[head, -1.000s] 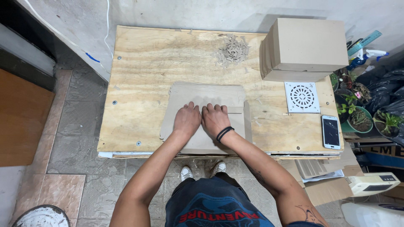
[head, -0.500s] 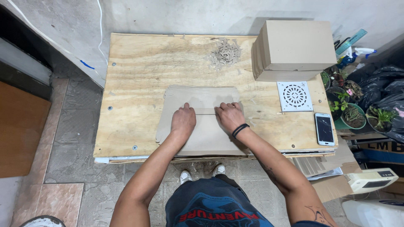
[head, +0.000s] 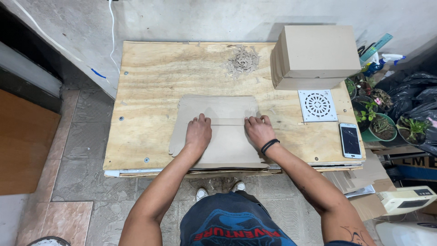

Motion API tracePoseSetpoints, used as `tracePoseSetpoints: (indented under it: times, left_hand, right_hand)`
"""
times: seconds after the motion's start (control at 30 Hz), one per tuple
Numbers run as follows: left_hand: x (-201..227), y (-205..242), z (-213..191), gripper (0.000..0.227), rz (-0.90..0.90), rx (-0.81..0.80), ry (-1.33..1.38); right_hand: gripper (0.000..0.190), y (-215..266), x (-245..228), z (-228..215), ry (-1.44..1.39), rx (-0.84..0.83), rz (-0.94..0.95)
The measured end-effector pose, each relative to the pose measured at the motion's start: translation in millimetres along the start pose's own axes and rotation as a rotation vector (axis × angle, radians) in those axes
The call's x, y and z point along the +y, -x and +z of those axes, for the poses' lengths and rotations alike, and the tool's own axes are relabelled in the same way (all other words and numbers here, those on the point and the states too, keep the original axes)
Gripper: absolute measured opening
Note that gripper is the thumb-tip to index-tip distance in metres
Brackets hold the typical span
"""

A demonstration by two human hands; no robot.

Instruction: The person assembles flat cardboard box pieces on a wooden workbench. They fold the flaps and interlock the tabs to form rectangular boxes, stacking completed units on the right side of the table.

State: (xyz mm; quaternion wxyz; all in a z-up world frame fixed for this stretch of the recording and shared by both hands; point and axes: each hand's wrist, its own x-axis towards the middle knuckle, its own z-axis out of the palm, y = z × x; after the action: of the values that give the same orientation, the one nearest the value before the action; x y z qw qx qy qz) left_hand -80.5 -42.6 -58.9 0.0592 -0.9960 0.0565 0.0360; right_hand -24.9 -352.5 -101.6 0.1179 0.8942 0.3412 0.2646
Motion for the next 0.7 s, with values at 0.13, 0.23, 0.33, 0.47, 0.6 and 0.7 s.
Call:
tracePoseSetpoints:
  times: [0.13,0.23,0.33,0.47,0.6,0.7]
  left_hand:
    - [12,16,-22,0.055,0.022,-0.048,0.019]
    - [20,15,-36,0.059,-0.035,-0.073,0.069]
    - [28,19,-40,0.063,-0.068,-0.123,0.092]
    - [32,24,-43,0.065,-0.114,-0.172,0.12]
    - [34,20,-50,0.066,-0.12,-0.183,0.153]
    - [37,29,-65,0.068,-0.099,-0.243,0.117]
  right_hand:
    - [0.023,1,-23,20,0.094,0.051,-0.006]
    - [0.025,-7,-34,31,0.133,-0.016,0.015]
    - [0.043,-9,-49,24,0.1,-0.18,0.072]
    - [0.061,-17,-68,18,0.072,-0.375,0.122]
    - [0.065,-20,-70,43,0.093,-0.424,0.14]
    - [0.071,-21,-71,17,0.072,-0.465,0.133]
